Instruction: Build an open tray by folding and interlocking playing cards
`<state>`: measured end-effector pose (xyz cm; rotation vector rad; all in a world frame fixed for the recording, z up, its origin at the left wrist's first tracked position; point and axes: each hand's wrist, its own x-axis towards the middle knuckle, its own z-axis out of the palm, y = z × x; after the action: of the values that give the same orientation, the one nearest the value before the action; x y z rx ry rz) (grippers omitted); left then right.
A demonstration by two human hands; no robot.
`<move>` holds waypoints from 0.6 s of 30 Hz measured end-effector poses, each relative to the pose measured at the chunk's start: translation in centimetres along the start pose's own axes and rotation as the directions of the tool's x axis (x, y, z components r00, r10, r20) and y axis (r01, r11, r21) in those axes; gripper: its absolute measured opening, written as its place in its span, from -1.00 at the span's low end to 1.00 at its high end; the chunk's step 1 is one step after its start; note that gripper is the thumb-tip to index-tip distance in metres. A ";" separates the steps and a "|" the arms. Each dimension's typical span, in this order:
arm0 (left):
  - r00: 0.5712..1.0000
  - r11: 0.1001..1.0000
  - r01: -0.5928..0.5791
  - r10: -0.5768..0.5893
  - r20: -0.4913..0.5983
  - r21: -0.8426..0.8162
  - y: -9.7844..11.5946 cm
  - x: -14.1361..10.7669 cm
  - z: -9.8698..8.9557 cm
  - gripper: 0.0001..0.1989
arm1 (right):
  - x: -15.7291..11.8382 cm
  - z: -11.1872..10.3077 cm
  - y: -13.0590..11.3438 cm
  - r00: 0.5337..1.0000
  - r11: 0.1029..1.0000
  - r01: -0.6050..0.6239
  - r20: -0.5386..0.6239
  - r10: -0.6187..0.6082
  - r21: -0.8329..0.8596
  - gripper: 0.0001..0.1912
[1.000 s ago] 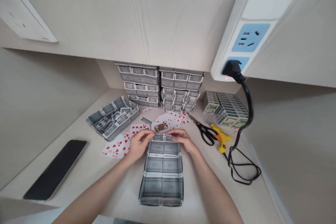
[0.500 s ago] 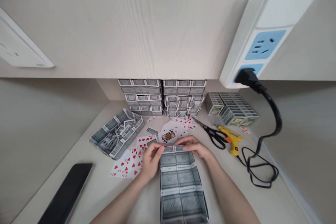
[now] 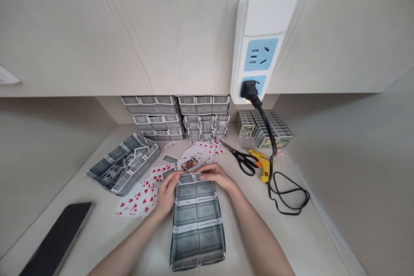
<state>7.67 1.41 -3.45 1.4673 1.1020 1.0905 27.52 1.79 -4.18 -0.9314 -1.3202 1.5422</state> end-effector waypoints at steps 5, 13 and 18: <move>0.991 0.998 0.065 -0.064 -0.117 0.009 0.4 0.4 0.7 -0.73 | 0.2 -0.1 0.5 0.998 0.998 0.029 -0.057 -0.032 -0.050 -0.79; 1.000 1.000 -0.010 0.010 -0.008 0.006 0.1 2.2 0.5 -0.72 | 0.2 -0.1 0.6 0.995 0.996 0.082 -0.060 -0.083 -0.026 -0.78; 0.999 0.996 0.002 0.002 0.045 -0.092 -0.7 1.8 0.3 -0.70 | 0.4 -0.1 0.6 0.994 0.996 0.092 -0.050 -0.092 -0.012 -0.80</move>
<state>8.26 3.23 -3.98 1.4125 1.0074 1.0895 27.33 2.18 -4.82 -0.8974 -1.3172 1.4345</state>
